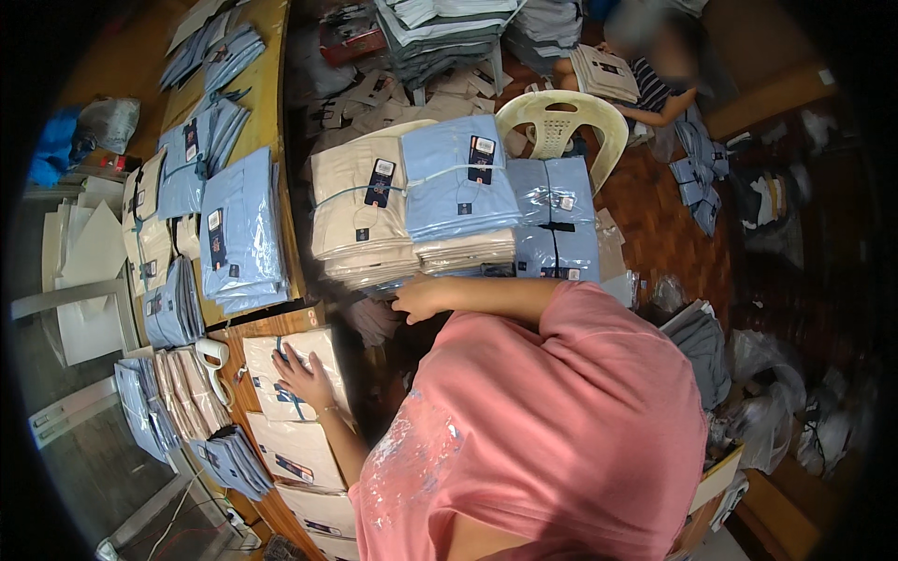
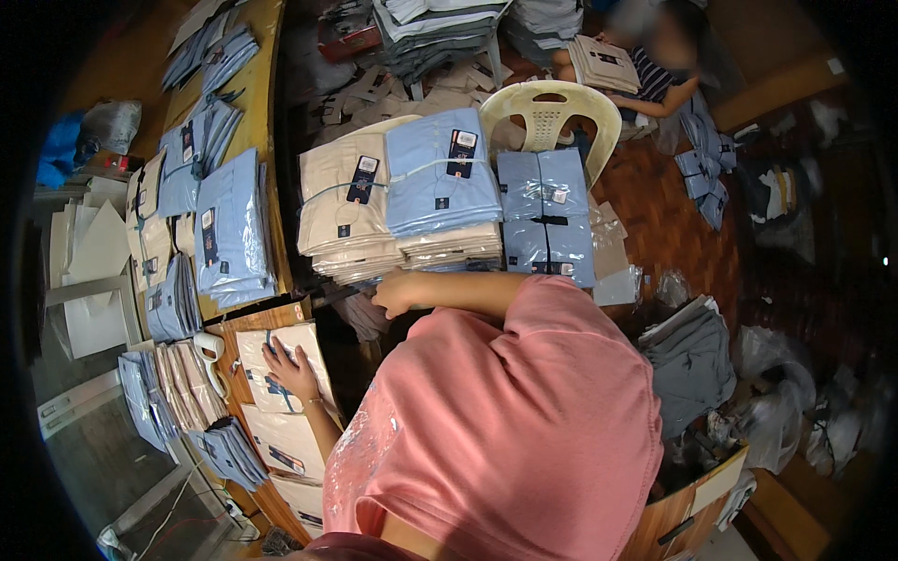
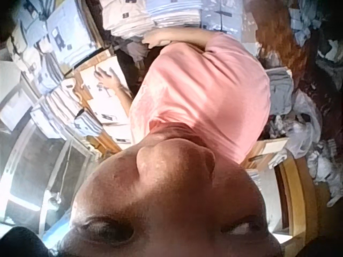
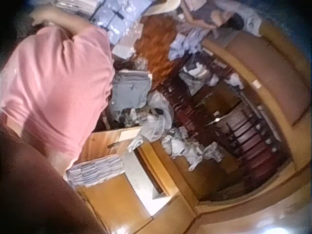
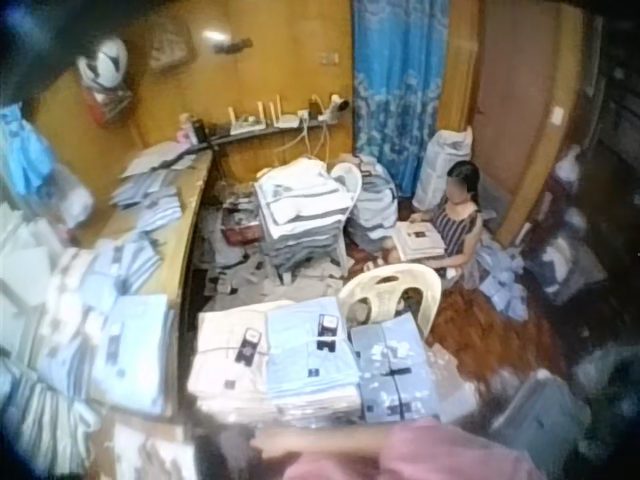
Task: The person folds and wraps stacks of shirts in plastic packaging, then secures them with rubber bands. They handle multiple stacks of beige and blue shirts, placing the finished bundles on a table.
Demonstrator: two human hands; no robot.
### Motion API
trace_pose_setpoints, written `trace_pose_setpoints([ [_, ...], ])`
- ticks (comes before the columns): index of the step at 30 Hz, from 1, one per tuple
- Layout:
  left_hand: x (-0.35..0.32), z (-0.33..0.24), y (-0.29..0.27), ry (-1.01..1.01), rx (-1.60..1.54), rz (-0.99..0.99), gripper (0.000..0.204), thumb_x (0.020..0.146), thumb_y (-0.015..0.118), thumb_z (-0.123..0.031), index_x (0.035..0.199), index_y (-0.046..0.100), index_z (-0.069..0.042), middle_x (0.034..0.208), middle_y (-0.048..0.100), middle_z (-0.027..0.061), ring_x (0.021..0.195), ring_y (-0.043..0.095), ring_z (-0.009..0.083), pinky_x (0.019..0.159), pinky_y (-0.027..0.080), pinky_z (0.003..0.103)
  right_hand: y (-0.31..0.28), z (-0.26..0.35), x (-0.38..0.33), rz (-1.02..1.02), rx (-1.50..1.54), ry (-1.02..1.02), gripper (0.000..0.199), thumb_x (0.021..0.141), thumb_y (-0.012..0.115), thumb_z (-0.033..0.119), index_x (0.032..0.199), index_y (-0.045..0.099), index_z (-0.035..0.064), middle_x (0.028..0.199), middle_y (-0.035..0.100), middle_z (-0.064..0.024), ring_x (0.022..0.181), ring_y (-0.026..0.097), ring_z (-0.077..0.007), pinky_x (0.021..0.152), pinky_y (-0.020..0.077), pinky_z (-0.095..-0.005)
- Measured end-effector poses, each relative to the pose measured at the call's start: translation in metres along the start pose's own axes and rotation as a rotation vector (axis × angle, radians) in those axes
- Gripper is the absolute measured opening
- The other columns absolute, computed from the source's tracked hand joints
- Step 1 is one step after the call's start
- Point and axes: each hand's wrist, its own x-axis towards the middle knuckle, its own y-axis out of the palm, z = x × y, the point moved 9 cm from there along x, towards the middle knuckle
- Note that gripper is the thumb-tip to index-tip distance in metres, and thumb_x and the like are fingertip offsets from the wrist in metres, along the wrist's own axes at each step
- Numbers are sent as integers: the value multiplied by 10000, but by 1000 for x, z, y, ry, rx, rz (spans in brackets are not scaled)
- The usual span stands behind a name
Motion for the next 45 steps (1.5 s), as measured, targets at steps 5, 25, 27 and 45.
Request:
trace_pose_setpoints([
  [5, 0, 2, 0, 1, -1, -10, 590, 841, 532, -349, 1385, 372, -186, 1464, 256, 122, 1358, 206, 315, 1046, 109, 605, 5, 2, -10, 108, -14, 30, 448, 801, 589, 360, 1167, 559, 103, 1055, 618, -146, 1046, 559, -332, 852, 397, -516],
  [25, 0, 3, -3, -5, -46, -29, 573, 862, 522, -389, 1378, 380, -185, 1466, 261, 104, 1355, 218, 309, 1034, 114, 616, 11, 19, 6, 106, -22, -26, 430, 821, 584, 356, 1157, 562, 90, 1070, 614, -147, 1052, 557, -339, 847, 409, -511],
  [27, -1, 3, -3, -5, -47, -32, 572, 862, 523, -386, 1379, 379, -189, 1467, 259, 102, 1355, 218, 308, 1036, 114, 615, 11, 20, 7, 97, -25, -38, 427, 820, 583, 356, 1154, 564, 91, 1065, 615, -147, 1047, 558, -342, 852, 404, -513],
  [45, -4, 16, -6, -51, -23, -13, 661, 807, 554, -439, 1379, 375, -162, 1452, 269, 168, 1355, 214, 328, 1058, 53, 599, 22, 40, 9, 259, -11, -236, 481, 826, 573, 347, 1210, 520, 62, 1167, 551, -184, 1104, 513, -343, 914, 406, -456],
])
